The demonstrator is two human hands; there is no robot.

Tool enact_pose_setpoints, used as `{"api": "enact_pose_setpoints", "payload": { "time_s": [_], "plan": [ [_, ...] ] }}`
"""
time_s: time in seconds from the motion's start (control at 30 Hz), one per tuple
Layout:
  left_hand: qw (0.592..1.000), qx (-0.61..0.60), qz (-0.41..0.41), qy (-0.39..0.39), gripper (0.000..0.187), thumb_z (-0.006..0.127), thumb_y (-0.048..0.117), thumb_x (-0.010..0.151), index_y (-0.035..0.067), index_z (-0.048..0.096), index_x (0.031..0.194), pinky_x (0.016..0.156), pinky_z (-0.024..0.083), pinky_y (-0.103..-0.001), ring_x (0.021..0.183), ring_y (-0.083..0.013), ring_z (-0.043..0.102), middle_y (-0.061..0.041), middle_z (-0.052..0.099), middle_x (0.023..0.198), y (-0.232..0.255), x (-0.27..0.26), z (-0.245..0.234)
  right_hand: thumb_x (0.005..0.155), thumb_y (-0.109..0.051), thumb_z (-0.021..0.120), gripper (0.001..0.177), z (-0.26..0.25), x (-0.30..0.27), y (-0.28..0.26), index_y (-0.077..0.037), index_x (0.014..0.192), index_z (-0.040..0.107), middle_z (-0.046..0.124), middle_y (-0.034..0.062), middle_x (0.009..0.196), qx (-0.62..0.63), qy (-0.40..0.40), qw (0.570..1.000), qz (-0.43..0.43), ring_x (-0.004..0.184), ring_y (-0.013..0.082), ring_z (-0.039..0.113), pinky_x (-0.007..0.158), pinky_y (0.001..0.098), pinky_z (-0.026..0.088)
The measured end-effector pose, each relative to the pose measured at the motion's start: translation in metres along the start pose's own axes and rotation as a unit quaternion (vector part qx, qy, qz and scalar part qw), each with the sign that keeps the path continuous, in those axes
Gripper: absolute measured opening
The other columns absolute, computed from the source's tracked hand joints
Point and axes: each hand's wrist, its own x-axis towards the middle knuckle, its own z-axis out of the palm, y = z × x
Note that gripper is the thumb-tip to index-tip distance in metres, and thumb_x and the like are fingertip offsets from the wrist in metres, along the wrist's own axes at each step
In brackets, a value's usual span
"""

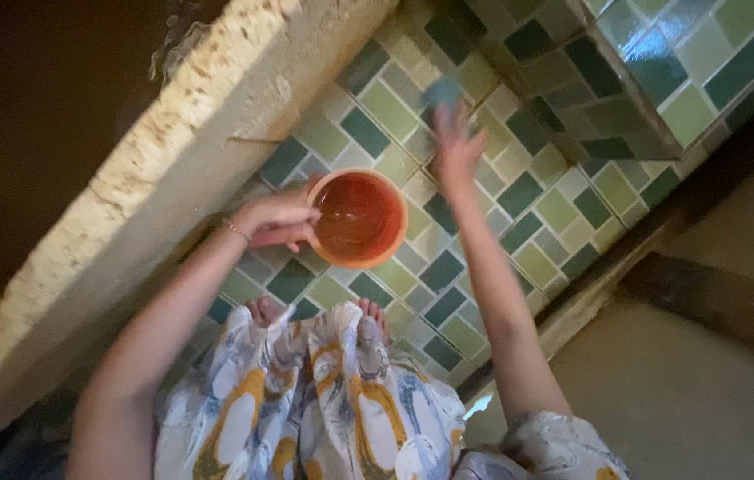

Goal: The person scrubs green and white tiled walls with a blue sponge, repeatedly scooping water from a large basin with an orange scoop and pouring it onto the tiles to rinse the surface.

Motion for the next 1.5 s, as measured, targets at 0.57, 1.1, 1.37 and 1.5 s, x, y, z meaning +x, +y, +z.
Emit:
{"api": "enact_pose_setpoints", "payload": {
  "time_s": [0.57, 1.1, 1.37, 1.5],
  "plan": [
    [0.952, -0.283, 0.072, 0.092, 0.055, 0.054, 0.005, 0.088, 0.001, 0.040, 0.141, 0.053, 0.064, -0.046, 0.073, -0.0354, 0.075, -0.024, 0.067, 0.095, -0.047, -0.026, -0.005, 0.090, -0.022, 0.070, 0.079, 0.040, 0.110, -0.047, -0.016, 0.159, 0.030, 0.029, 0.0324, 0.160, 0.021, 0.015, 0.986, 0.165, 0.125, 0.0613, 0.045, 0.105, 0.0639, 0.040],
    [0.947, -0.225, 0.142, 0.182, 0.074, 0.050, -0.005, 0.079, 0.009, 0.032, 0.150, 0.052, 0.064, -0.041, 0.071, -0.0308, 0.074, -0.024, 0.064, 0.110, -0.041, -0.053, -0.011, 0.092, -0.024, 0.075, 0.083, 0.046, 0.119, -0.094, -0.002, 0.159, 0.030, 0.023, 0.0419, 0.158, 0.053, 0.028, 0.998, 0.016, 0.103, 0.0490, 0.062, 0.089, 0.0523, 0.054],
    [0.933, -0.282, 0.107, 0.197, 0.075, 0.048, -0.007, 0.077, 0.012, 0.030, 0.147, 0.049, 0.063, -0.043, 0.063, -0.0343, 0.071, -0.024, 0.064, 0.104, -0.028, -0.065, 0.000, 0.099, -0.033, 0.068, 0.081, 0.065, 0.138, -0.133, -0.003, 0.160, 0.024, 0.020, 0.0437, 0.157, 0.142, 0.016, 0.977, 0.157, 0.120, 0.0580, 0.057, 0.093, 0.0525, 0.058],
    [0.942, -0.274, 0.123, 0.152, 0.062, 0.052, -0.001, 0.086, 0.002, 0.037, 0.147, 0.053, 0.065, -0.041, 0.069, -0.0327, 0.075, -0.026, 0.067, 0.107, -0.032, -0.065, -0.003, 0.090, -0.030, 0.069, 0.082, 0.040, 0.063, -0.182, -0.008, 0.158, 0.028, 0.018, 0.0373, 0.162, 0.197, -0.036, 0.977, 0.078, 0.118, 0.0576, 0.057, 0.082, 0.0527, 0.058]
  ]
}}
